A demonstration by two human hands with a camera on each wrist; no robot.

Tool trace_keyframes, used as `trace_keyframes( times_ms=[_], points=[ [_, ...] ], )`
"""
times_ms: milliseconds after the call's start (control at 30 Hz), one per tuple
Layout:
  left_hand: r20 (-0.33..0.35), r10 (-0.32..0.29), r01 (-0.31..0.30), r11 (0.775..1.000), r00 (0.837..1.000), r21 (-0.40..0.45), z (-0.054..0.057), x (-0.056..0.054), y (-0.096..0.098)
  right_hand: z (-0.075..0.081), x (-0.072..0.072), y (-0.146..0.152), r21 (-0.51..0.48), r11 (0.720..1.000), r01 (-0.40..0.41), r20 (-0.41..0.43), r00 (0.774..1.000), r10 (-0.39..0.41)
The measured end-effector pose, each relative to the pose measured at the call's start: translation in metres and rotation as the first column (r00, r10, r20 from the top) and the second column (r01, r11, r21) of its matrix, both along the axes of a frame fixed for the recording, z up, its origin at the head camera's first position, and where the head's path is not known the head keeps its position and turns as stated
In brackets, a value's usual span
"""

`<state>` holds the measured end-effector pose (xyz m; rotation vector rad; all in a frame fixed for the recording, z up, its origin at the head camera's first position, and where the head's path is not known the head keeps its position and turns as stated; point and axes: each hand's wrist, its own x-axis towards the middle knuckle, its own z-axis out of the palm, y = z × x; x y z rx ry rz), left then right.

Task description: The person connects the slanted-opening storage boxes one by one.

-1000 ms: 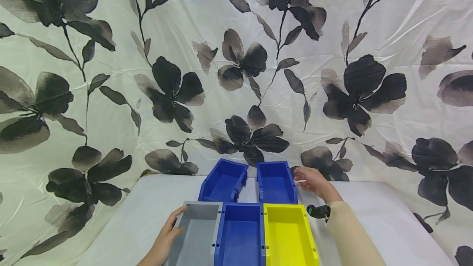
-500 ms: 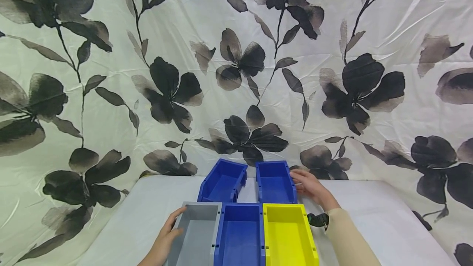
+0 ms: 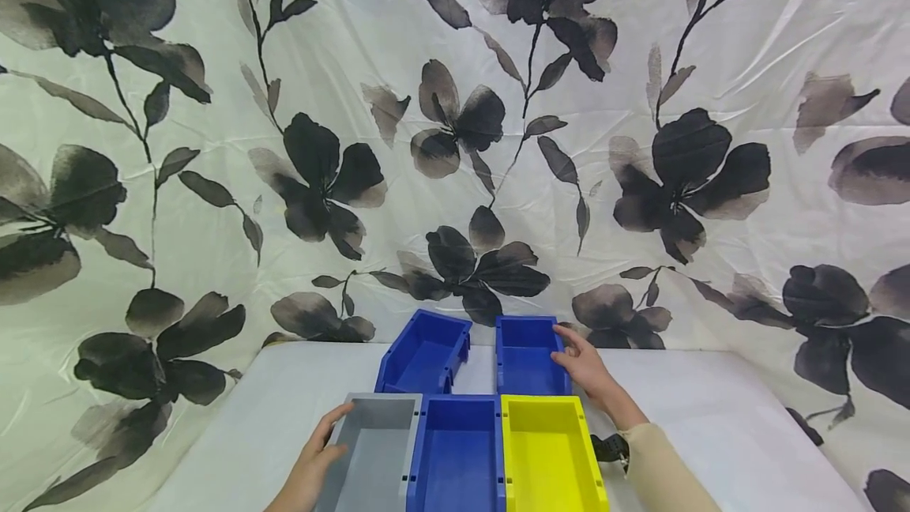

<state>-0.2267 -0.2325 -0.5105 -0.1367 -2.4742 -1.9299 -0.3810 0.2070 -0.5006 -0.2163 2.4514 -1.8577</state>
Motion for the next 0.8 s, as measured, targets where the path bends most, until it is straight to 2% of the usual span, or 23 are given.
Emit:
trace_keyframes(
  times_ms=[167, 300, 467, 567, 800],
  points=[
    [-0.062, -0.004, 0.004, 1.0, 0.998, -0.005, 0.003, -0.002, 0.0, 0.005, 0.003, -0.001, 0.096, 0.987, 0.126, -0.061, 0.991, -0.121],
    [-0.045, -0.007, 0.007, 1.0, 0.999, 0.001, 0.003, -0.003, 0.0, 0.005, 0.006, 0.004, 0.127, 0.97, 0.207, -0.077, 0.977, -0.198],
    [0.009, 0.004, -0.004, 1.0, 1.0, -0.013, -0.001, -0.002, -0.002, 0.0, 0.01, 0.015, 0.049, 0.954, 0.295, -0.057, 0.955, -0.292],
    [0.02, 0.019, -0.019, 1.0, 1.0, -0.02, -0.002, -0.002, -0.003, -0.001, 0.012, 0.026, -0.004, 0.936, 0.353, -0.055, 0.934, -0.353],
    [0.03, 0.019, -0.018, 1.0, 0.999, -0.021, -0.002, -0.003, -0.004, 0.008, 0.022, 0.066, 0.002, 0.901, 0.433, -0.034, 0.901, -0.433]
  ],
)
